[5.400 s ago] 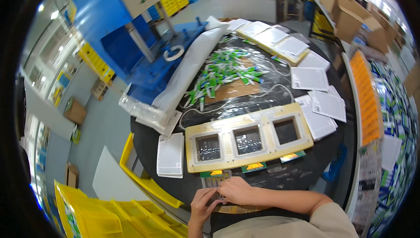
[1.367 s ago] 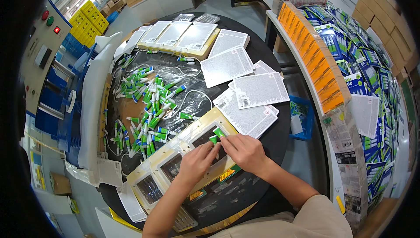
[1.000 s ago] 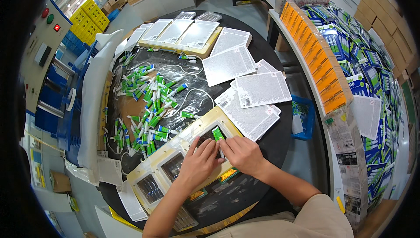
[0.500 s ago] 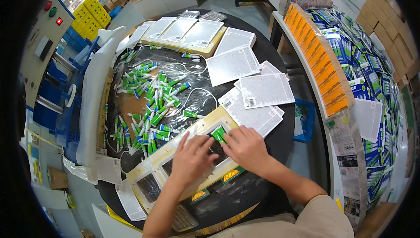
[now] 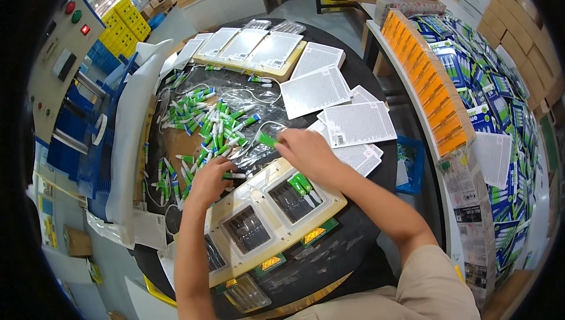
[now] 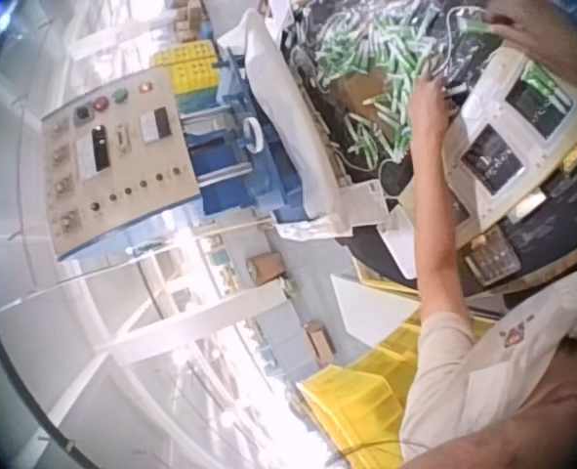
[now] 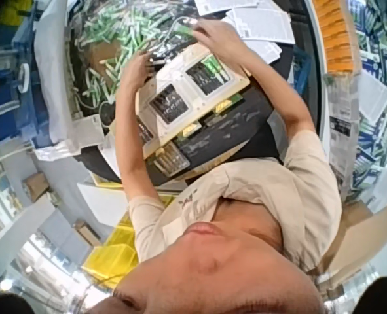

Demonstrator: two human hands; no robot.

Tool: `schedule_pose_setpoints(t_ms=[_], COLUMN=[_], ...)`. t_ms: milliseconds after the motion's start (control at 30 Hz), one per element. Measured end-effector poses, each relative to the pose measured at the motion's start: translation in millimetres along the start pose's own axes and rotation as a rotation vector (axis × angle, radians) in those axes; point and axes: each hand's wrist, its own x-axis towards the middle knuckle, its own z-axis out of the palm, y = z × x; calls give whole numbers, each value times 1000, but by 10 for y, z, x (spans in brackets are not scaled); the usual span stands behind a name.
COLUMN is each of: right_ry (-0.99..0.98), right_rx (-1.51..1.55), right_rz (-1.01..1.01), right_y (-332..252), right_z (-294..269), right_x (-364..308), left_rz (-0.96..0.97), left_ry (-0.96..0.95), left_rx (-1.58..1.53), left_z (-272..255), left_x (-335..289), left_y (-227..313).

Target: The person places green cylindrical batteries into a wooden jig with multiple slots. They then cover the batteries with clear plastic sheets and white paper sheets, repeating the process to assemble multiple battery packs.

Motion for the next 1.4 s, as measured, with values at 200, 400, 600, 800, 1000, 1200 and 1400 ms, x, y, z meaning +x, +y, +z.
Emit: schedule_pose_setpoints(t_ms=[200,400,600,800,1000,1200,1400], right_ry=[218,352,423,449,441,414,426], right_rx=[-197,-337,-307,-318,-260,-283,-266], right_rz=[-143,-320,-387,-362,-387,-423,-429], right_y=[-201,-171,-155,-124,-97,-78,-67], right_z=[166,366,335,295,210,152,169], right_x=[-1133,-1192,-1205,-1169,-1153,-1149,-1153], left_rz=[138,497,603,572,585,584,587], left_ry=[151,422,439,405,439,461,410], left_rx=[312,45,252,290,260,181,245], left_z=[-52,145,484,513,494,541,521], left_x=[-49,-648,-596,-528,-575,-505,-552], left_y=[-3,935,1169,1201,1201,1210,1187])
